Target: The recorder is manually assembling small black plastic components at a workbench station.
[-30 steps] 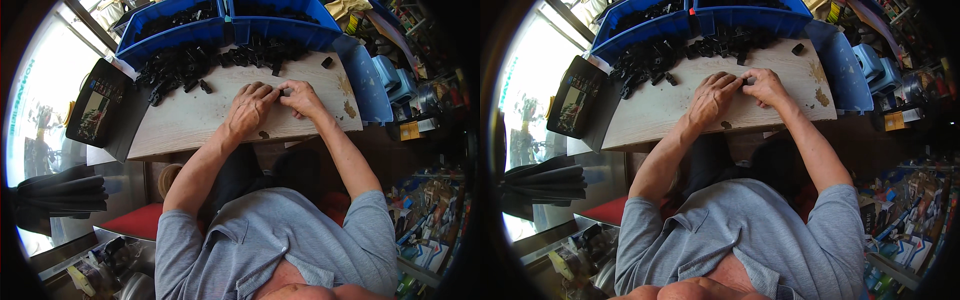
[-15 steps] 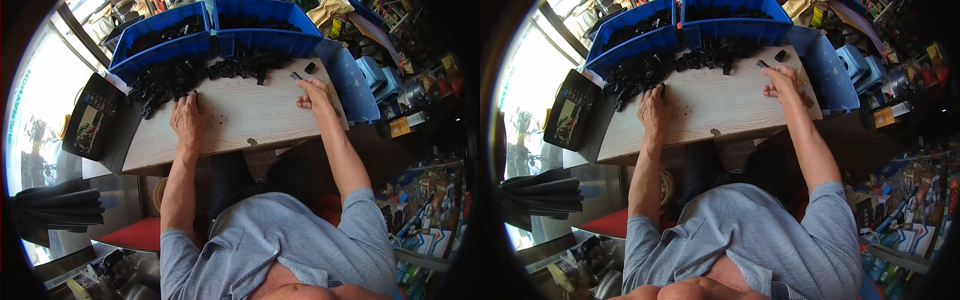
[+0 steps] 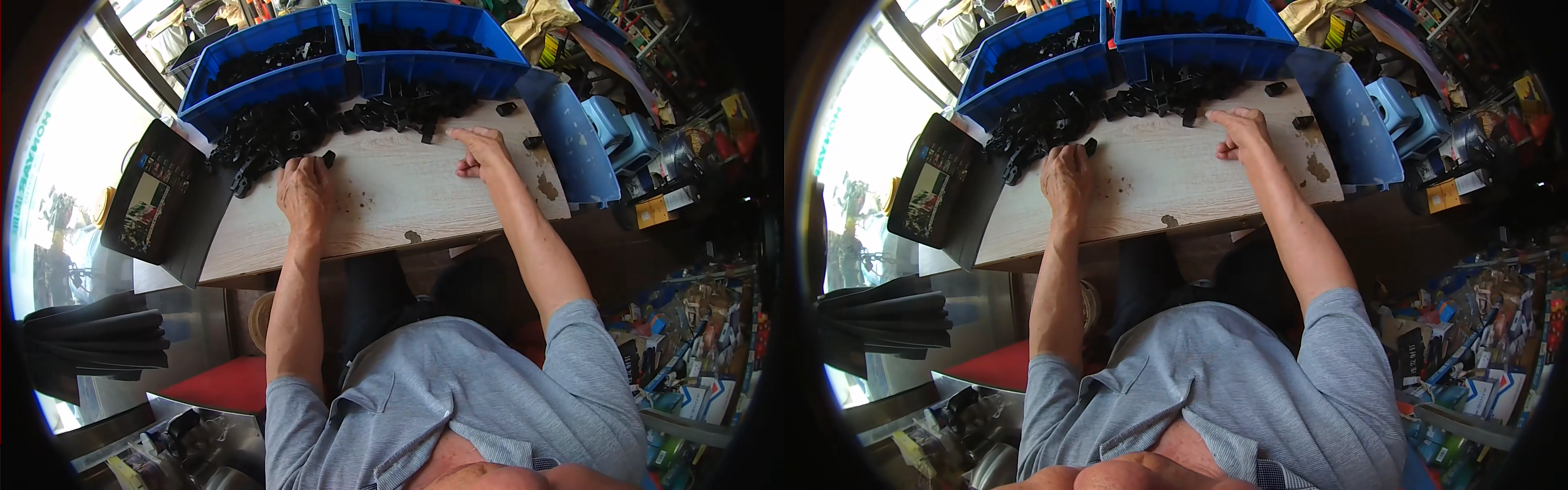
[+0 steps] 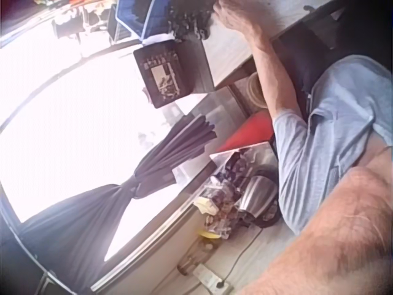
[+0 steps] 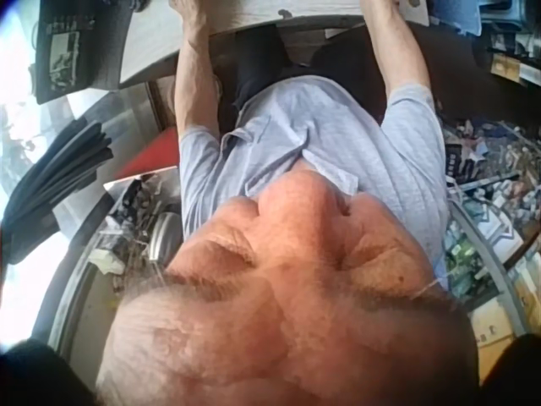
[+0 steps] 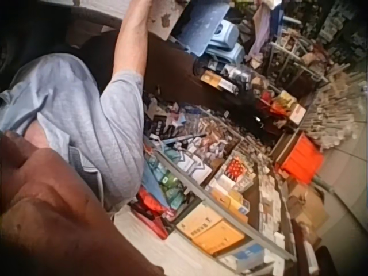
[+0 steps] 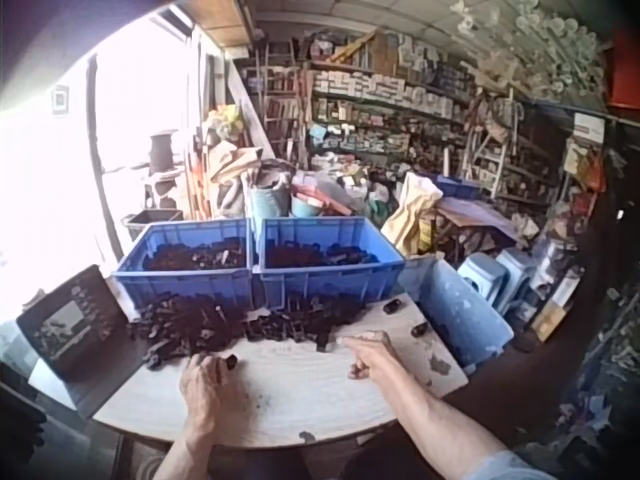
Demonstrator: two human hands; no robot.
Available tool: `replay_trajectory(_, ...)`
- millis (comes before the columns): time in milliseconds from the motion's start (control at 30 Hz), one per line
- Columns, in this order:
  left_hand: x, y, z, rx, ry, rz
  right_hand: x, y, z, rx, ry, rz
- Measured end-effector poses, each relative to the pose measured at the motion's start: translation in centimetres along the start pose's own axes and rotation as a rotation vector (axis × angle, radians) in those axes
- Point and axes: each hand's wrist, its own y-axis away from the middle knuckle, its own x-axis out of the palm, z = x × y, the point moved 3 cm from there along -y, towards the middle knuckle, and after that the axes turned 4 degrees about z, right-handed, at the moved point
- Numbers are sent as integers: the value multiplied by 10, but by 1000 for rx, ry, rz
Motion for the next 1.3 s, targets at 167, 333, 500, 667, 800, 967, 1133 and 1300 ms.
replay_trajectory(167, -1, 1, -12, 124, 60, -57, 28, -10, 8, 55, 101, 24)
replay_trajectory(333, 1, 0, -17, 245, 59, 64, 43, -7, 13, 45, 102, 48)
replay_trajectory(500, 0, 0, -13, 191, 200, 54, 42, -4, 13, 31, 66, 144)
replay_trajectory(667, 15, 13, -11, -144, 876, 229, 41, 17, -5, -48, -70, 191)
replay_trajectory(800, 36, 17, -51, -419, 1340, 362, 53, 39, -24, -199, -165, 345)
replay_trajectory(967, 57, 20, -66, -327, 1456, 414, 69, 50, -31, -297, -133, 392)
replay_trajectory(1133, 52, 19, -59, -268, 1320, 464, 64, 50, -31, -193, -21, 384)
replay_trajectory(1300, 28, 14, -63, 306, 601, 348, 73, 50, -25, -170, 161, 394)
